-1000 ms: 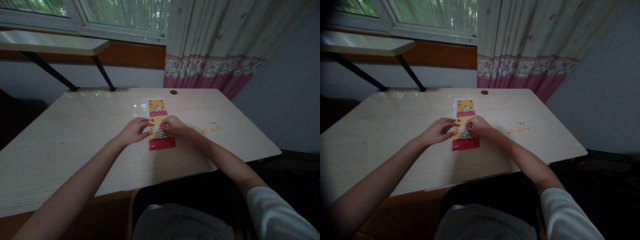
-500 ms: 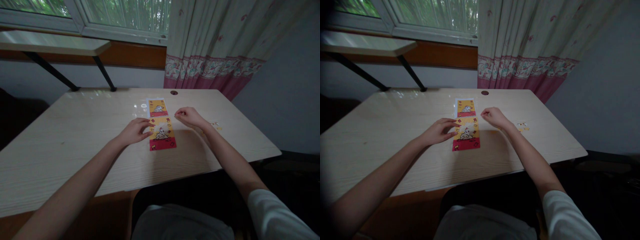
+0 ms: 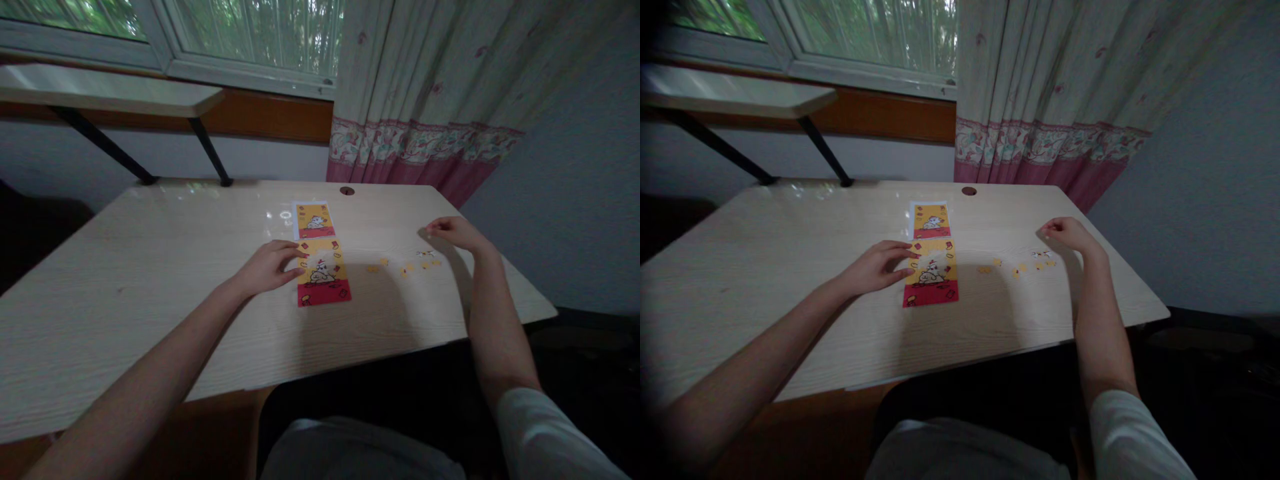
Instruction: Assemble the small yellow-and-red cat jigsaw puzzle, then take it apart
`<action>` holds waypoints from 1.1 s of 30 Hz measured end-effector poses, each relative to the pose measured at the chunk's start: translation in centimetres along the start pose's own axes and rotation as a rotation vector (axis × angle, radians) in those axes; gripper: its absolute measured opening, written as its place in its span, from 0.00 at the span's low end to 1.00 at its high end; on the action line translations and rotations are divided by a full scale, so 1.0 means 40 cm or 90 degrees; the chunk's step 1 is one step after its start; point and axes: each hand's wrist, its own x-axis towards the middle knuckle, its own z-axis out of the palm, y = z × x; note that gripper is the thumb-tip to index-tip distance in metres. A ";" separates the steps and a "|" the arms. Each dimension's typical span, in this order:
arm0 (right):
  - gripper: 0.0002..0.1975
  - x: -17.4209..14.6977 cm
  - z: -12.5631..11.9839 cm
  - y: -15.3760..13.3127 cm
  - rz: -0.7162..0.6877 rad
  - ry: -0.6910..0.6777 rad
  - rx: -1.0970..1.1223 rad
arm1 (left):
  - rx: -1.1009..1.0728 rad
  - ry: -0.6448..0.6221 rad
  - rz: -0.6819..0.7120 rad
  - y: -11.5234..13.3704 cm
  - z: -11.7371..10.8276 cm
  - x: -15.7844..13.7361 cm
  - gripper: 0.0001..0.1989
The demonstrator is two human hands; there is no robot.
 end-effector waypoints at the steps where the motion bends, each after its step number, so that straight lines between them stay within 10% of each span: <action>1: 0.18 -0.009 -0.006 0.028 0.030 0.016 -0.008 | -0.001 -0.001 -0.002 0.002 -0.001 0.000 0.19; 8: 0.18 -0.037 -0.012 0.077 0.120 -0.099 -0.003 | 0.003 0.005 0.015 -0.001 -0.001 -0.003 0.20; 22: 0.18 -0.028 0.038 -0.025 -0.004 -0.227 -0.010 | 0.009 -0.002 0.012 -0.008 0.002 -0.001 0.19; 33: 0.11 -0.025 0.090 -0.115 -0.060 -0.151 -0.122 | 0.001 0.008 0.015 -0.012 0.007 -0.002 0.20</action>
